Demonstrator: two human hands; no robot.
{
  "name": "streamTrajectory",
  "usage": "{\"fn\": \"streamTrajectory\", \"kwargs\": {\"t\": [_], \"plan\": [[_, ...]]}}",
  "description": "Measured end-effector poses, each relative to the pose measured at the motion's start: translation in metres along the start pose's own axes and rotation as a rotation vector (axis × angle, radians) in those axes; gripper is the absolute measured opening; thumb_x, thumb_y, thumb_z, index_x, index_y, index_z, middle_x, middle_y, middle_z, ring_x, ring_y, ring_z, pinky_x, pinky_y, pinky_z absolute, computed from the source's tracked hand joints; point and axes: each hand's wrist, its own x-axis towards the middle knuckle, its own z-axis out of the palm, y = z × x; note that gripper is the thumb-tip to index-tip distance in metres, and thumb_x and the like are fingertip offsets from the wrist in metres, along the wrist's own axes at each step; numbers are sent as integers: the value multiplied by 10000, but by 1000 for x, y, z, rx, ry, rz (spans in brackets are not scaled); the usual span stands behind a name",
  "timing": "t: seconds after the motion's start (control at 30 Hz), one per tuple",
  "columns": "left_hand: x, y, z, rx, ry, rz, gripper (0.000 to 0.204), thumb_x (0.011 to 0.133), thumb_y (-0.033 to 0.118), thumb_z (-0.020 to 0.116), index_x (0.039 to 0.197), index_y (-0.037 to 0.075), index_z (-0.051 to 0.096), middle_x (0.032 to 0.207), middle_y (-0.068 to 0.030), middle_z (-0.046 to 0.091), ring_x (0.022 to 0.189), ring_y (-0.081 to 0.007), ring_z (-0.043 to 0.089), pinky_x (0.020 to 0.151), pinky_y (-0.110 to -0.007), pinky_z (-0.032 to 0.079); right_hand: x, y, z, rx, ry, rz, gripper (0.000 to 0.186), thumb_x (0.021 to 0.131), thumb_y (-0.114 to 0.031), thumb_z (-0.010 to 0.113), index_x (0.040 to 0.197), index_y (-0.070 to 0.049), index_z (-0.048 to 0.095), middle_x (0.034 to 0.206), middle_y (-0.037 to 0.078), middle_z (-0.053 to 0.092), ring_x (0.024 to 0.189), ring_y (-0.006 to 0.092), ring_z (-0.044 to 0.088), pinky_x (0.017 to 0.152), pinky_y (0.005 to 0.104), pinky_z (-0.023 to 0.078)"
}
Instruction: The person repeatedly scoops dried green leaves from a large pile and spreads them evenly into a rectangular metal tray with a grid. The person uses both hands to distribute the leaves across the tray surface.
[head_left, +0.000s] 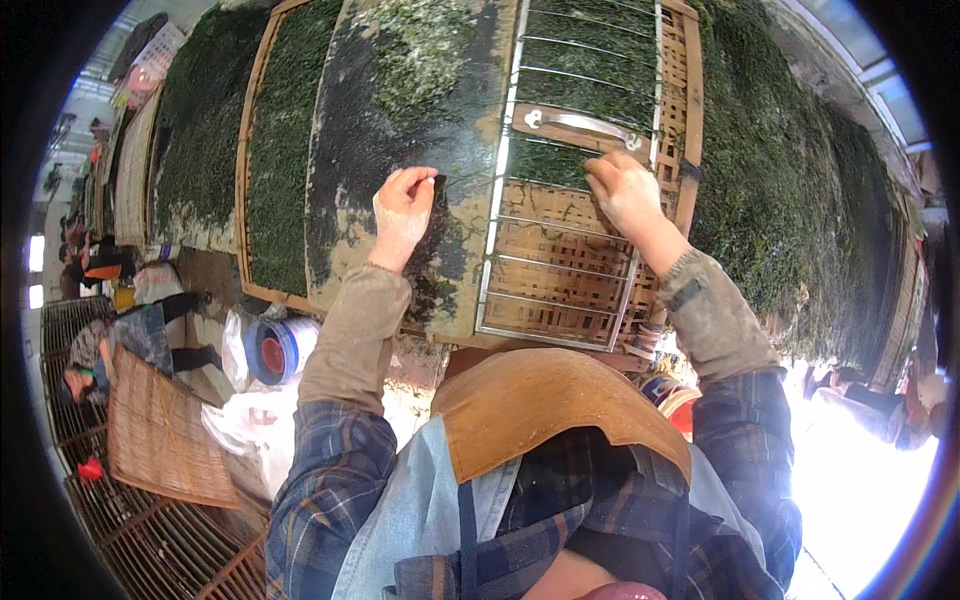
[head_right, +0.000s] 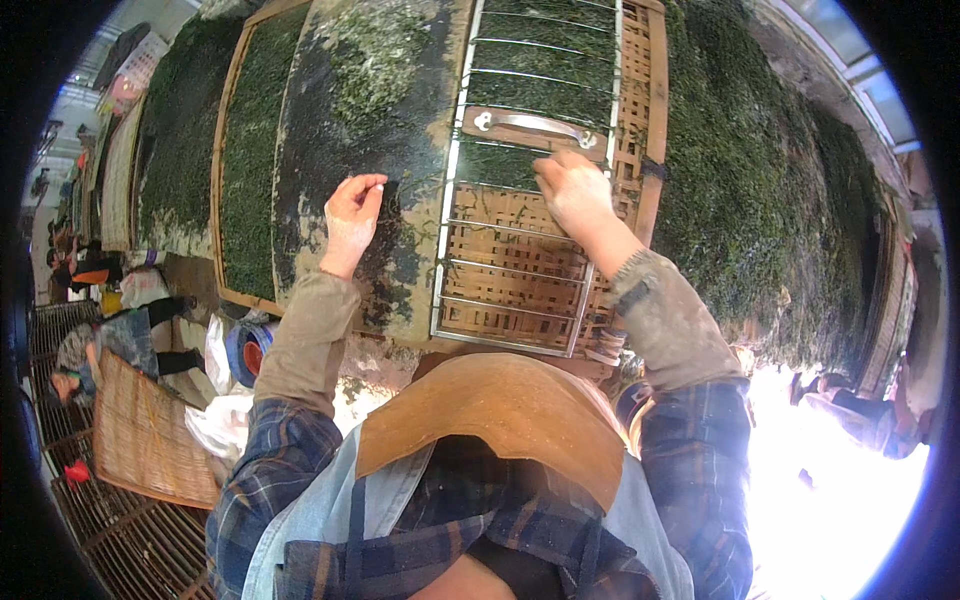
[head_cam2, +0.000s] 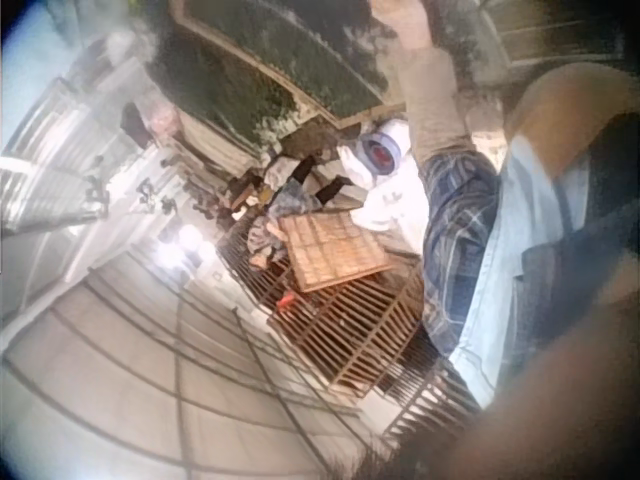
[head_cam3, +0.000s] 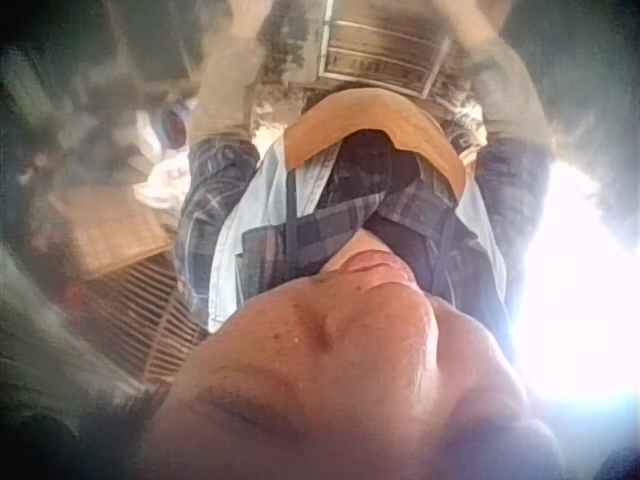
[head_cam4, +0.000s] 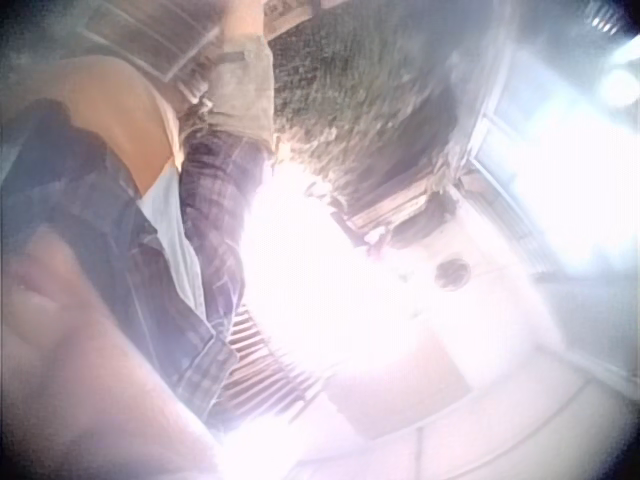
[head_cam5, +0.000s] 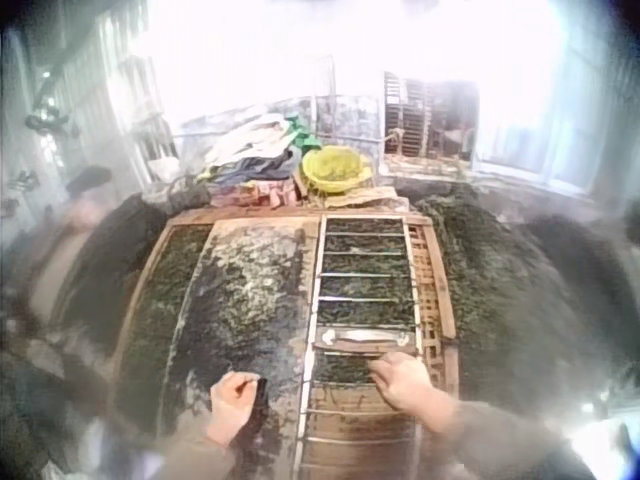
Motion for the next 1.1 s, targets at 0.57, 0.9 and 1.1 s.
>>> {"fn": "streamTrajectory", "kwargs": {"t": [0.57, 0.9, 1.1], "plan": [[-129, -20, -31, 29, -70, -143, 204, 896, 122, 749, 1082, 38, 745, 871, -90, 656, 715, -185, 649, 652, -324, 530, 58, -55, 40, -165, -371, -233, 293, 892, -171, 659, 1176, -99, 658, 1114, 148, 669, 1002, 370, 668, 823, 449, 559], [-30, 2, 6, 385, -30, 90, 267, 873, 209, 723, 1076, 57, 637, 1016, -170, 636, 960, -405, 636, 851, -512, 521, 80, -49, 59, 165, -269, 313, 225, 897, -279, 744, 1003, -83, 711, 913, 150, 746, 844, 358, 715, 775, 460, 554], [-20, 5, 22, 392, -192, 61, 104, 927, 148, 647, 960, 54, 615, 968, -187, 652, 919, -421, 644, 803, -524, 523, 39, -42, 5, 341, -91, 303, 209, 924, -164, 715, 1085, -30, 710, 914, 125, 738, 773, 195, 704, 738, 326, 563]]}}
